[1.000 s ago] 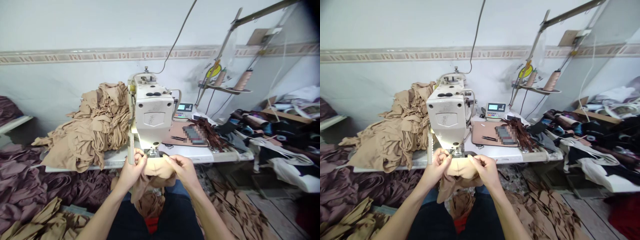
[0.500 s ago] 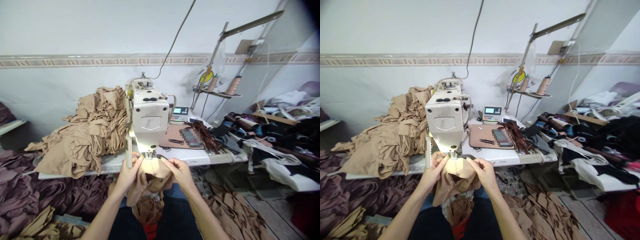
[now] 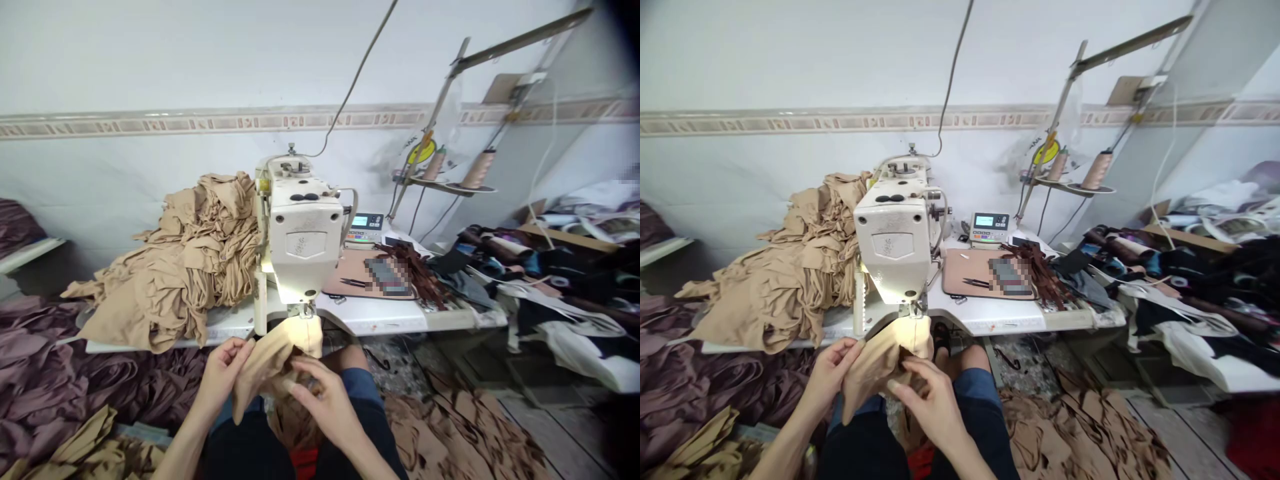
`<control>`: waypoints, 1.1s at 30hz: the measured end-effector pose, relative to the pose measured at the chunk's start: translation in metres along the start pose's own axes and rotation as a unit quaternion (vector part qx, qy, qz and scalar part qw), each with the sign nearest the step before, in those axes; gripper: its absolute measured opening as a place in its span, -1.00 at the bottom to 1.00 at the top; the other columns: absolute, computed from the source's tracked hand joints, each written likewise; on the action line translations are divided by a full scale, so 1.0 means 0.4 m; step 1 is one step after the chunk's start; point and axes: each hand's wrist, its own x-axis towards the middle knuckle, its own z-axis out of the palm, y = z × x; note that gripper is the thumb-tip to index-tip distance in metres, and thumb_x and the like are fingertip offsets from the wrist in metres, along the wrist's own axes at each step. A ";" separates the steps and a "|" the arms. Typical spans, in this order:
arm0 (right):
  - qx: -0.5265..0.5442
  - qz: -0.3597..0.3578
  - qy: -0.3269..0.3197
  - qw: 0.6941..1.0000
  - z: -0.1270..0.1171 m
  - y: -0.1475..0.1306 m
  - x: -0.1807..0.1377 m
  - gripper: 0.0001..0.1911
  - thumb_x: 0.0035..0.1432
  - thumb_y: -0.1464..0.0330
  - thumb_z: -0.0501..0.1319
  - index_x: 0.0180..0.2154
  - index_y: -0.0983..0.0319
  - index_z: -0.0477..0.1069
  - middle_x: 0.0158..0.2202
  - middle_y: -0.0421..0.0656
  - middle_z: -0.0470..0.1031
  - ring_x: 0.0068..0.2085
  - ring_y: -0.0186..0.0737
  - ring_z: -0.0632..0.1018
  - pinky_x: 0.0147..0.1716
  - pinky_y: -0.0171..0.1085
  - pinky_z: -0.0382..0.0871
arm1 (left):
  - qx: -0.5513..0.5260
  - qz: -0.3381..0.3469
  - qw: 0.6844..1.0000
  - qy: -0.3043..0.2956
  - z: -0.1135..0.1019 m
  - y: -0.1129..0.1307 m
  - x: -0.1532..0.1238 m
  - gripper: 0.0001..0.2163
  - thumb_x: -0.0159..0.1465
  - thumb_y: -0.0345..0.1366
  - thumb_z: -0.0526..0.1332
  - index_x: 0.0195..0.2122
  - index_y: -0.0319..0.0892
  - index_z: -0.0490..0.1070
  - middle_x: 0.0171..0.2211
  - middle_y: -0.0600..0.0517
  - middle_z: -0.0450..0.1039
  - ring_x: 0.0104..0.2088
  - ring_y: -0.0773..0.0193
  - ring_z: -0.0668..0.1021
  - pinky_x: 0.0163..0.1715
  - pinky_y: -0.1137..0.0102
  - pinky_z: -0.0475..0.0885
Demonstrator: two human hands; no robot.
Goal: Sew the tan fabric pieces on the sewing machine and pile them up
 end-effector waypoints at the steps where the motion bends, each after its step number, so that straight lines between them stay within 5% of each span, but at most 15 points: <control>1: 0.021 0.019 -0.018 0.999 0.014 -0.004 0.008 -0.49 0.22 0.05 0.49 0.10 0.19 0.67 0.12 0.06 0.68 0.04 0.10 0.68 -0.25 -0.21 0.62 | -0.021 -0.016 1.000 -0.006 0.015 0.000 -0.010 -0.48 0.16 0.23 0.48 -0.37 -0.21 0.55 -0.46 0.05 0.51 -0.44 0.28 0.48 -0.38 0.47 0.39; 5: 0.103 0.069 -0.025 0.992 0.043 -0.016 0.025 -0.28 0.23 -0.05 0.46 0.29 0.17 0.50 0.15 0.02 0.64 -0.10 -0.02 0.68 -0.26 -0.21 0.60 | -0.081 -0.075 0.993 -0.049 0.068 -0.035 -0.064 -0.45 0.15 0.25 0.50 -0.33 -0.21 0.55 -0.44 0.07 0.48 -0.43 0.33 0.46 -0.40 0.51 0.39; 8: 0.130 0.083 -0.033 0.987 0.026 -0.025 0.011 -0.42 0.27 -0.14 0.38 -0.02 0.23 0.62 -0.20 -0.09 0.66 -0.30 -0.16 0.59 -0.36 -0.27 0.48 | -0.084 -0.123 0.983 -0.104 0.075 -0.076 -0.102 -0.43 0.13 0.28 0.50 -0.36 -0.20 0.50 -0.51 0.14 0.37 -0.56 0.43 0.33 -0.54 0.55 0.27; 10: 0.117 0.110 -0.079 0.984 -0.003 -0.030 -0.010 -0.43 0.30 -0.16 0.33 -0.29 0.24 0.58 -0.50 -0.24 0.46 -0.47 -0.28 0.43 -0.48 -0.31 0.31 | -0.070 -0.151 0.972 -0.163 0.061 -0.095 -0.118 -0.41 0.11 0.30 0.49 -0.41 -0.19 0.45 -0.58 0.19 0.26 -0.65 0.49 0.19 -0.66 0.55 0.09; 13: -0.030 0.122 -0.160 0.979 -0.055 -0.038 -0.051 -0.49 0.27 0.05 0.42 -0.55 0.21 0.37 -0.63 -0.36 0.16 -0.54 -0.38 0.21 -0.53 -0.31 0.05 | -0.025 -0.131 0.970 -0.202 0.031 -0.108 -0.120 -0.41 0.13 0.31 0.47 -0.43 -0.21 0.46 -0.55 0.13 0.37 -0.67 0.50 0.19 -0.68 0.53 0.04; 17: -0.333 0.065 -0.213 0.916 -0.080 -0.075 -0.099 -0.42 0.04 0.39 0.58 -0.69 0.22 0.20 -0.65 -0.35 0.16 -0.55 -0.38 0.26 -0.53 -0.27 -0.11 | 0.064 -0.044 0.988 -0.134 0.037 -0.109 -0.105 -0.51 0.23 0.21 0.44 -0.38 -0.20 0.55 -0.45 0.01 0.53 -0.47 0.28 0.48 -0.43 0.45 0.40; 19: -0.397 0.018 -0.221 0.890 -0.067 -0.106 -0.108 -0.54 0.14 0.32 0.58 -0.63 0.21 0.40 -0.61 -0.28 0.38 -0.50 -0.29 0.42 -0.52 -0.27 -0.03 | 0.078 -0.020 0.984 -0.162 0.068 -0.106 -0.110 -0.57 0.30 0.15 0.40 -0.31 -0.18 0.60 -0.39 -0.03 0.59 -0.31 0.15 0.59 -0.24 0.36 0.50; 23: -0.408 -0.097 -0.282 0.863 -0.041 -0.170 -0.106 -0.74 0.44 0.23 0.35 -0.31 0.18 0.68 -0.33 -0.17 0.72 -0.34 -0.19 0.64 -0.40 -0.30 0.25 | 0.065 -0.039 0.940 -0.334 0.136 -0.096 -0.154 -0.68 0.41 0.01 0.29 -0.24 -0.15 0.65 -0.24 -0.09 0.66 -0.16 0.04 0.62 -0.09 0.27 0.51; 28: -0.394 -0.164 -0.259 0.866 -0.076 -0.200 -0.115 -0.81 0.47 0.35 0.26 -0.08 0.21 0.68 -0.23 -0.14 0.72 -0.32 -0.19 0.66 -0.42 -0.29 0.29 | 0.070 -0.078 0.882 -0.459 0.156 -0.097 -0.200 -0.72 0.34 -0.10 0.34 -0.45 -0.15 0.55 -0.51 0.07 0.39 -0.46 0.24 0.36 -0.41 0.39 0.32; 30: -0.378 -0.157 -0.226 0.884 -0.106 -0.197 -0.115 -0.78 0.48 0.35 0.24 -0.06 0.22 0.68 -0.26 -0.11 0.70 -0.34 -0.17 0.65 -0.42 -0.28 0.30 | 0.079 -0.100 0.877 -0.463 0.147 -0.089 -0.198 -0.66 0.39 -0.04 0.30 -0.43 -0.16 0.54 -0.56 0.13 0.26 -0.52 0.31 0.24 -0.48 0.42 0.19; 33: -0.345 -0.079 -0.177 0.918 -0.147 -0.185 -0.094 -0.78 0.48 0.29 0.27 -0.07 0.18 0.70 -0.27 -0.09 0.70 -0.33 -0.13 0.66 -0.35 -0.28 0.35 | 0.077 -0.092 0.916 -0.382 0.126 -0.053 -0.175 -0.58 0.36 0.10 0.34 -0.35 -0.20 0.58 -0.51 0.11 0.33 -0.51 0.34 0.26 -0.49 0.45 0.18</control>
